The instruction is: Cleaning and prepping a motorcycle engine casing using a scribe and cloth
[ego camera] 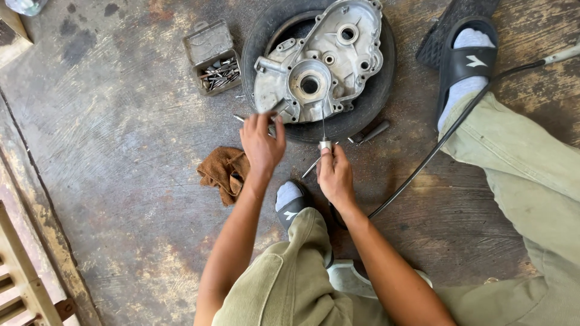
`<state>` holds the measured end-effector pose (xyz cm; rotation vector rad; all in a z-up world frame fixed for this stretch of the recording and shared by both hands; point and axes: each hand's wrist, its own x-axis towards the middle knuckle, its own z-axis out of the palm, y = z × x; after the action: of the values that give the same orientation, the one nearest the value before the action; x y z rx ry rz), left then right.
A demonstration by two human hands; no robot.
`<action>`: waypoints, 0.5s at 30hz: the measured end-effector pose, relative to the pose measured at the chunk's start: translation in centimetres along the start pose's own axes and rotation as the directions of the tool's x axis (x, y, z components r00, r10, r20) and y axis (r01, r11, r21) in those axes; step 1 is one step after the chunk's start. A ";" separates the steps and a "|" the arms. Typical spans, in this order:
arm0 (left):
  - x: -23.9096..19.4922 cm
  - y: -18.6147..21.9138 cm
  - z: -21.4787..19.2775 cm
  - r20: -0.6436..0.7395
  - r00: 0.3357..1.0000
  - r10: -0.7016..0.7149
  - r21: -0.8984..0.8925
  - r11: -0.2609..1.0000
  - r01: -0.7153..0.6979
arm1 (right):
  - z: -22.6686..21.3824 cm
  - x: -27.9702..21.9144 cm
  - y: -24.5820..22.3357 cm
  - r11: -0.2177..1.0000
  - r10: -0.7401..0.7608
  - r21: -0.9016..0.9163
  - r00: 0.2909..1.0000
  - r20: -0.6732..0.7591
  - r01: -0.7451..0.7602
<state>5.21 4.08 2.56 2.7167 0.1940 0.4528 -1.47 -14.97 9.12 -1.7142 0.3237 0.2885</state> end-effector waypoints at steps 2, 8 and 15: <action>1.7 0.8 -2.5 0.077 0.996 -0.034 0.006 0.999 0.034 | 0.5 -0.1 0.9 1.000 0.031 0.000 0.999 0.034 -0.031; 2.8 2.7 -5.4 0.368 0.924 -0.102 -0.134 0.978 0.161 | 1.2 -0.6 0.9 0.992 0.126 -0.037 0.989 0.084 -0.123; -0.8 2.8 -6.2 0.423 0.904 0.059 -0.258 0.964 0.058 | 2.1 -0.7 1.8 0.981 0.185 -0.068 0.979 0.091 -0.179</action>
<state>2.55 3.46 8.86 2.4724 0.0096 -0.1217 -2.83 -13.13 7.43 -1.7251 0.4051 0.5188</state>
